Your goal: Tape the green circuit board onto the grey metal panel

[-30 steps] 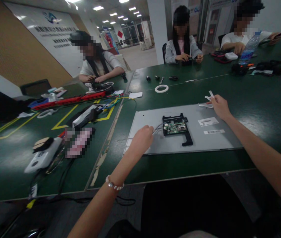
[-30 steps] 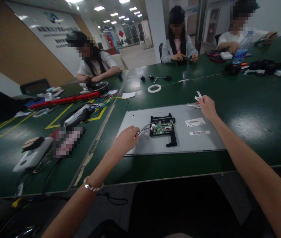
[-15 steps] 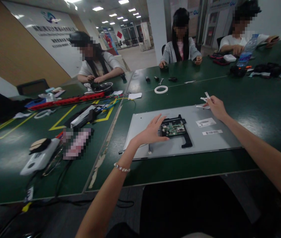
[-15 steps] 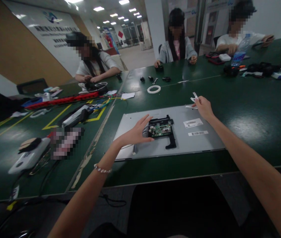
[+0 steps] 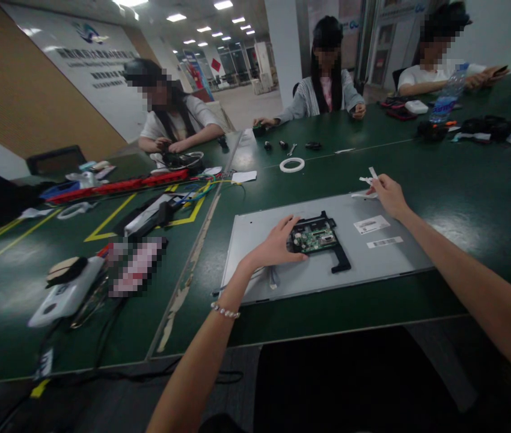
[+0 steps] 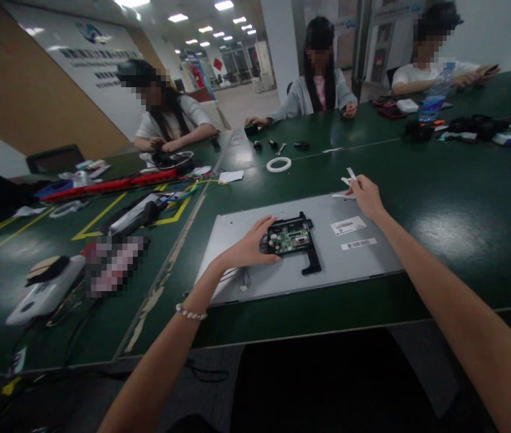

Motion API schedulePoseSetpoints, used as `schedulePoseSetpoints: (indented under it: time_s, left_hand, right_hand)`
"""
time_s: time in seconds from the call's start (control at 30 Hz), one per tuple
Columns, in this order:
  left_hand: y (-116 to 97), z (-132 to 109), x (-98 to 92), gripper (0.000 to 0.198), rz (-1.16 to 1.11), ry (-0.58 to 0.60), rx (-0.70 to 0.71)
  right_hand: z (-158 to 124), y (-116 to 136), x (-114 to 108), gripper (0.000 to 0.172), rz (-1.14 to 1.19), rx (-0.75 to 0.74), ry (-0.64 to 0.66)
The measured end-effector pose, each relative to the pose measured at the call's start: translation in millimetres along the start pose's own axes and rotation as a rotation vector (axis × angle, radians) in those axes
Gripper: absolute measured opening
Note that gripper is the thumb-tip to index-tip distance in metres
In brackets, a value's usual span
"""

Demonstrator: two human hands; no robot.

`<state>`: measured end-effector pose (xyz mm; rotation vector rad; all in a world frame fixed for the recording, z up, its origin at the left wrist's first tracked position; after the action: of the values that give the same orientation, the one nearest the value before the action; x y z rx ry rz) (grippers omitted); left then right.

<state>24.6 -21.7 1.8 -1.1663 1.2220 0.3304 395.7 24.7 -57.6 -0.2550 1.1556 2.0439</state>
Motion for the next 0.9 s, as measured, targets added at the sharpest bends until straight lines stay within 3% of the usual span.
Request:
schedulePoseSetpoints:
  time_s: [0.23,0.33,0.43,0.57,0.63,0.73,0.9]
  left_hand:
    - [-2,-5,1.6,0.101,-0.005,-0.006,-0.019]
    - [-5,-7,0.7,0.102,-0.004,-0.015,-0.023]
    - [-13,-6,-4.0,0.089,-0.002,-0.094,-0.015]
    - [-36,0,-10.6,0.053,-0.067,-0.295,0.032]
    - [-51,7,-8.4,0.041,-0.152,-0.329,0.042]
    - [-75,17,3.2,0.032,-0.187,-0.335,0.067]
    - [-107,28,24.2,0.027,0.063,-0.384,0.062]
  right_hand:
    - [-4,15,-5,0.028,0.042,0.001,-0.089]
    - [-5,32,-4,0.027,0.343,0.113,-0.091]
    - [-9,59,0,0.028,0.713,0.205,-0.063]
    - [-18,98,4,0.027,0.998,0.243,0.035]
    - [-23,114,6,0.025,1.087,0.278,0.061]
    - [-30,129,10,0.021,1.223,0.331,0.036]
    - [-34,137,17,0.019,1.341,0.404,-0.097]
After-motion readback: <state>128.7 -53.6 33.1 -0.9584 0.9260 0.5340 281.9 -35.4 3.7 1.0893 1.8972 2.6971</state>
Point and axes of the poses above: each hand's wrist, its own z-axis towards the middle knuckle, its own x-axis out of the palm, y = z × x, the point moved 1 cm from there along z, towards the middle knuckle, and after that the axes turned 14 degrees about -x, right-handed, at the moved point
